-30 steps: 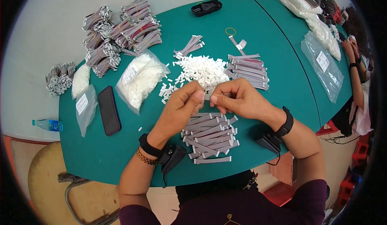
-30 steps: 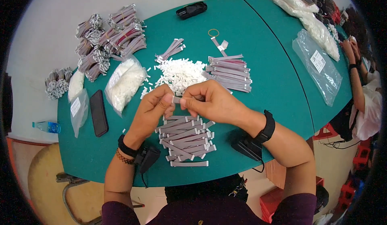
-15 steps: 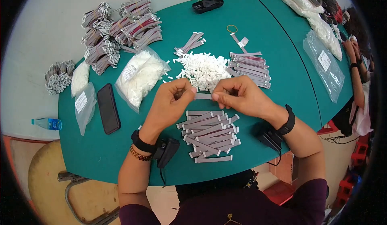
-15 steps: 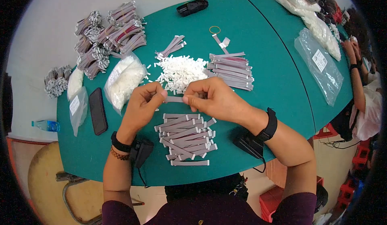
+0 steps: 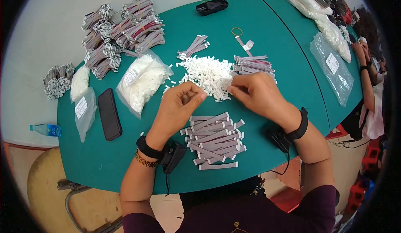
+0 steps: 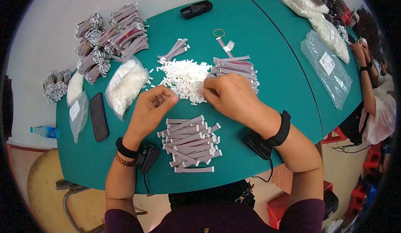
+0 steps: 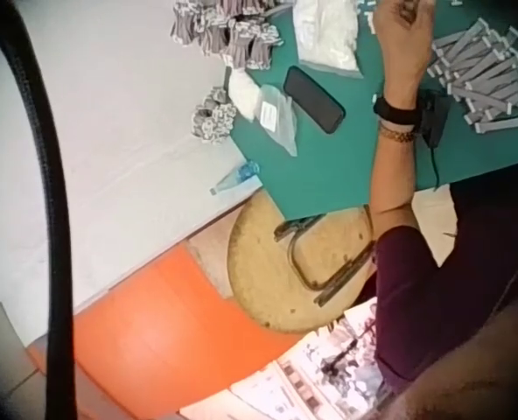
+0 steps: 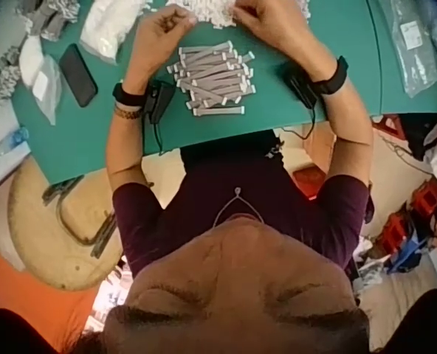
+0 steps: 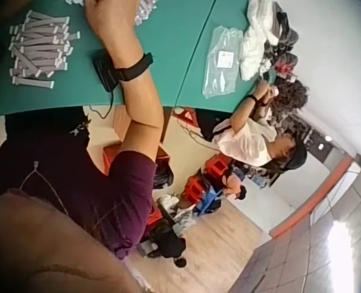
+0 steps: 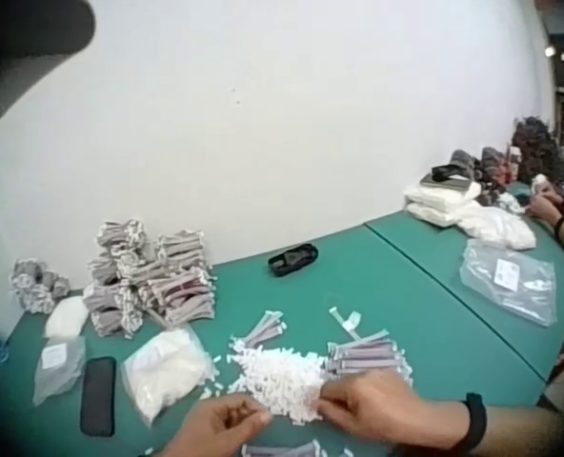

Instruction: The person picks up a ribbon cable and a connector, fits the connector onto the end of the cable by hand, and places the assembled unit onto a pile.

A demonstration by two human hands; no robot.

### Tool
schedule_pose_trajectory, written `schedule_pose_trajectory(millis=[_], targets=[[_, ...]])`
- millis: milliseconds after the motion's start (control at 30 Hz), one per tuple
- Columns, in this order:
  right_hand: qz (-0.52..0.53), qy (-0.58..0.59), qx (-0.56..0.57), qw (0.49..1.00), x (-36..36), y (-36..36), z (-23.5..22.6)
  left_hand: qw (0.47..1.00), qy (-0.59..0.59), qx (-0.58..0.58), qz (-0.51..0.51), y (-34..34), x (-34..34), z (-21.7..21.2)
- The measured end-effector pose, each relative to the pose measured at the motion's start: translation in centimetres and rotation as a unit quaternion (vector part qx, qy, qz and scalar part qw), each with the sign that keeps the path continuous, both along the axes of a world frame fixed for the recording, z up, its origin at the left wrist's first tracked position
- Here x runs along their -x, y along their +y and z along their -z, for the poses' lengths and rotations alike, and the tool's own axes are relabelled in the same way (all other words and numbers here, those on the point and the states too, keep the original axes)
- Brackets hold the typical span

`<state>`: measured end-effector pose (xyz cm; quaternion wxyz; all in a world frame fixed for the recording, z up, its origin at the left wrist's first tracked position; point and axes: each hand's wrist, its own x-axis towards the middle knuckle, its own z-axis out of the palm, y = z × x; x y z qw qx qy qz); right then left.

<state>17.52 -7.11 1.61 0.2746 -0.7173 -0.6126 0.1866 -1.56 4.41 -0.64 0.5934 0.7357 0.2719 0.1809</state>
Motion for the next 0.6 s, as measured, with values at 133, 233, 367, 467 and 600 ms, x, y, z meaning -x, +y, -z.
schedule_pose_trajectory(millis=[133,233,367,467,600], targets=[[0.032,-0.145,-0.066,0.987,-1.3,0.1,1.3,0.997,0.038,-0.063,0.001,-0.5,-0.3,0.2],[0.062,-0.172,-0.054,0.982,-1.3,0.1,1.2,0.977,0.025,-0.210,0.022,-1.0,-0.7,0.0],[0.063,-0.208,-0.069,0.974,-1.4,0.1,2.1,0.959,0.015,-0.281,0.040,-1.4,-1.1,0.3],[0.064,-0.199,-0.066,0.976,-1.5,0.1,2.1,0.955,0.031,-0.291,0.042,-1.7,-1.3,0.4],[0.062,-0.171,-0.084,0.980,-1.8,0.2,2.1,0.950,0.049,-0.306,0.036,-2.1,-1.5,0.3]])
